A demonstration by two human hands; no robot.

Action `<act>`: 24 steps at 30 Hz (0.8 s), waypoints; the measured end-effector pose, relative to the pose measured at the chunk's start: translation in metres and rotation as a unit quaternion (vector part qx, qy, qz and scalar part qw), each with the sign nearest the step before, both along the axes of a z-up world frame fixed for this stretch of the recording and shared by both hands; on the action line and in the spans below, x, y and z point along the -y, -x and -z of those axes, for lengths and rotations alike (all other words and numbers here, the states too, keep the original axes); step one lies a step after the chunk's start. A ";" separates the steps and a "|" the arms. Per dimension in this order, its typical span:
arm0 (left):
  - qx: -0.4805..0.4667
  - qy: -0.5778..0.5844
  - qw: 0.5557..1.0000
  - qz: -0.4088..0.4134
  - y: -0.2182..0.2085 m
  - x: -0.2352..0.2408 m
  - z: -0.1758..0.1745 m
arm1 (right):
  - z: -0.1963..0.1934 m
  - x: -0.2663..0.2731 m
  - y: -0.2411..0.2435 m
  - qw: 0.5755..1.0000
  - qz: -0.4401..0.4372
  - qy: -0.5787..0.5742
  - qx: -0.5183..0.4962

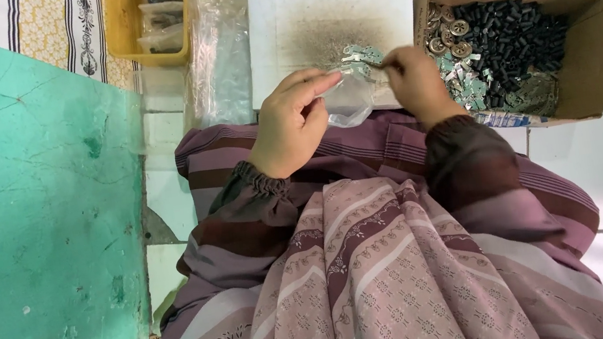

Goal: The person picks up metal parts from a box and places them into a small plastic bag before sealing the bag.

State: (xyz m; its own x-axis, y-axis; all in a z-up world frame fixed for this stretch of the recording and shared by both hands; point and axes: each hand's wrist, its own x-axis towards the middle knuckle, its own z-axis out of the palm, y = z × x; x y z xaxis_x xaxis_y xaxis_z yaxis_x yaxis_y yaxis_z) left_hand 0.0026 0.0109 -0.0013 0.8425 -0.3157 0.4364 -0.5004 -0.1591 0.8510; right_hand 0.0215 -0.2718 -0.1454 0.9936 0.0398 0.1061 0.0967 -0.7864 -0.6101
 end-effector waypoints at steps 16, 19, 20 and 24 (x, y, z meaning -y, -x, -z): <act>-0.043 -0.018 0.998 0.046 -0.010 0.018 -0.016 | -0.267 -0.081 0.044 0.922 -0.271 0.170 0.217; -0.070 -0.025 0.996 0.039 -0.010 0.018 -0.014 | -0.260 -0.073 0.043 0.935 -0.268 0.072 0.221; -0.049 -0.030 0.997 0.042 -0.011 0.018 -0.016 | -0.253 -0.067 0.042 0.941 -0.242 0.027 0.234; 0.026 -0.043 0.998 0.032 -0.002 0.014 -0.047 | -0.208 -0.037 0.034 0.940 -0.134 -0.111 0.294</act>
